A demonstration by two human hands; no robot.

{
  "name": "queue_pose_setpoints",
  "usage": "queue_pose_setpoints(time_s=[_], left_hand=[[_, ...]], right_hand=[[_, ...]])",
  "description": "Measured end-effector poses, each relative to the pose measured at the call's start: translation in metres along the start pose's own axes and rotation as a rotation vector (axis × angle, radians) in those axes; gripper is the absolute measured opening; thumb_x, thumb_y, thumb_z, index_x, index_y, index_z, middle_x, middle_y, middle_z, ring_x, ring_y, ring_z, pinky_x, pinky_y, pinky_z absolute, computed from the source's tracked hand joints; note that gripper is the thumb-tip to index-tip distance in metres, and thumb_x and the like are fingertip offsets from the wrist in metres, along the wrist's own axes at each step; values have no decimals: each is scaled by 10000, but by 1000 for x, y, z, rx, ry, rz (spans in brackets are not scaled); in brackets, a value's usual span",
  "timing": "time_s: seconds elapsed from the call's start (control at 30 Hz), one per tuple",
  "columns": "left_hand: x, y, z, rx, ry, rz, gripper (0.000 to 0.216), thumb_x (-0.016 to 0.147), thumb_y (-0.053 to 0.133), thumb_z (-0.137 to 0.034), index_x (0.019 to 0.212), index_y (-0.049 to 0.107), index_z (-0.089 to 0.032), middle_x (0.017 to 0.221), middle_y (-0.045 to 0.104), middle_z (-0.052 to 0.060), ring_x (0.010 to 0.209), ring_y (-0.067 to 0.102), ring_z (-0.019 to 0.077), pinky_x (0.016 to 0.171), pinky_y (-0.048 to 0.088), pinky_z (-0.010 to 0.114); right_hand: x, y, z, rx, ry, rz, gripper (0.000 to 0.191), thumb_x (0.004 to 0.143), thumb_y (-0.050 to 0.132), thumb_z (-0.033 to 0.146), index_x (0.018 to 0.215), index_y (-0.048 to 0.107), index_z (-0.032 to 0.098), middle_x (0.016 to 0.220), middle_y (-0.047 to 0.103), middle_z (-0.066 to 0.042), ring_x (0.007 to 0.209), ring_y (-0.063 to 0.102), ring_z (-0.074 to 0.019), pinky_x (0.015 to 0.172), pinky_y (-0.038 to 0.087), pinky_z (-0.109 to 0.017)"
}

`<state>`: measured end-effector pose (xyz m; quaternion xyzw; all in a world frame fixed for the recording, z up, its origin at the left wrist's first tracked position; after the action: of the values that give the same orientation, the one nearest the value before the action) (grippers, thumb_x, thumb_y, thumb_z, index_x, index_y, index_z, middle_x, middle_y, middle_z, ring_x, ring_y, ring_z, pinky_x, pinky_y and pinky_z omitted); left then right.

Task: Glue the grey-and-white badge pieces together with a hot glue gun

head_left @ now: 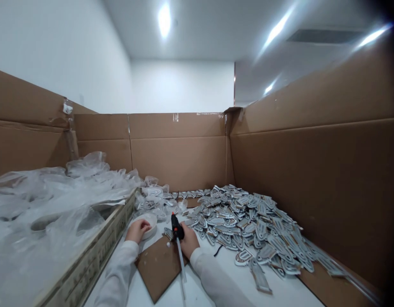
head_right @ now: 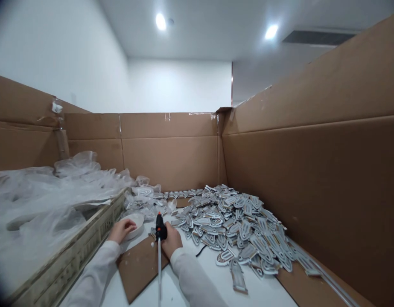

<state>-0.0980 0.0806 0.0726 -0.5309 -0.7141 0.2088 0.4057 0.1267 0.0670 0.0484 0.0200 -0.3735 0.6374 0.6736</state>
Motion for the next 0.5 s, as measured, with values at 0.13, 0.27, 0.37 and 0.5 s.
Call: queue_pose_setpoints(time_s=[0.13,0.27,0.37,0.5], left_hand=[[1,-9,-4,-85,66,-20,140,638,549,-283,591,625,-174,615,626,26,622,555,176,645,425,285],[-8,-28,-33,-198,172,-270,315,668,539,-461,640,660,-172,649,590,33,603,518,165,630,423,289],[-18,-13,-62,-309,233,-267,372,709,508,-507,664,652,-167,643,592,31,599,517,157,600,419,266],[-33,17,-91,-319,272,-147,337,780,465,-468,723,618,-173,632,615,16,556,512,138,553,399,240]], right_hand=[[7,-23,-20,173,73,-220,137,594,544,233,725,542,194,564,564,12,533,503,-165,520,334,-238],[7,-32,-47,404,257,-326,181,599,571,334,686,584,176,554,581,-5,552,527,-173,536,373,-257],[0,-20,-63,522,469,-250,240,585,601,387,683,607,168,450,528,19,487,510,-168,493,361,-260],[-1,-9,-57,697,479,-225,232,544,650,366,654,580,173,484,551,29,480,528,-154,540,407,-266]])
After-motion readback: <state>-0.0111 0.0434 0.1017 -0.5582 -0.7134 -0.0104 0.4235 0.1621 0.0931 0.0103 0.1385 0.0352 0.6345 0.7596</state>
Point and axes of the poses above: each hand's wrist, its own x-axis towards the middle knuckle, its own y-axis out of the palm, z = x × y, the point moved 10 cm from there along x, towards the middle knuckle
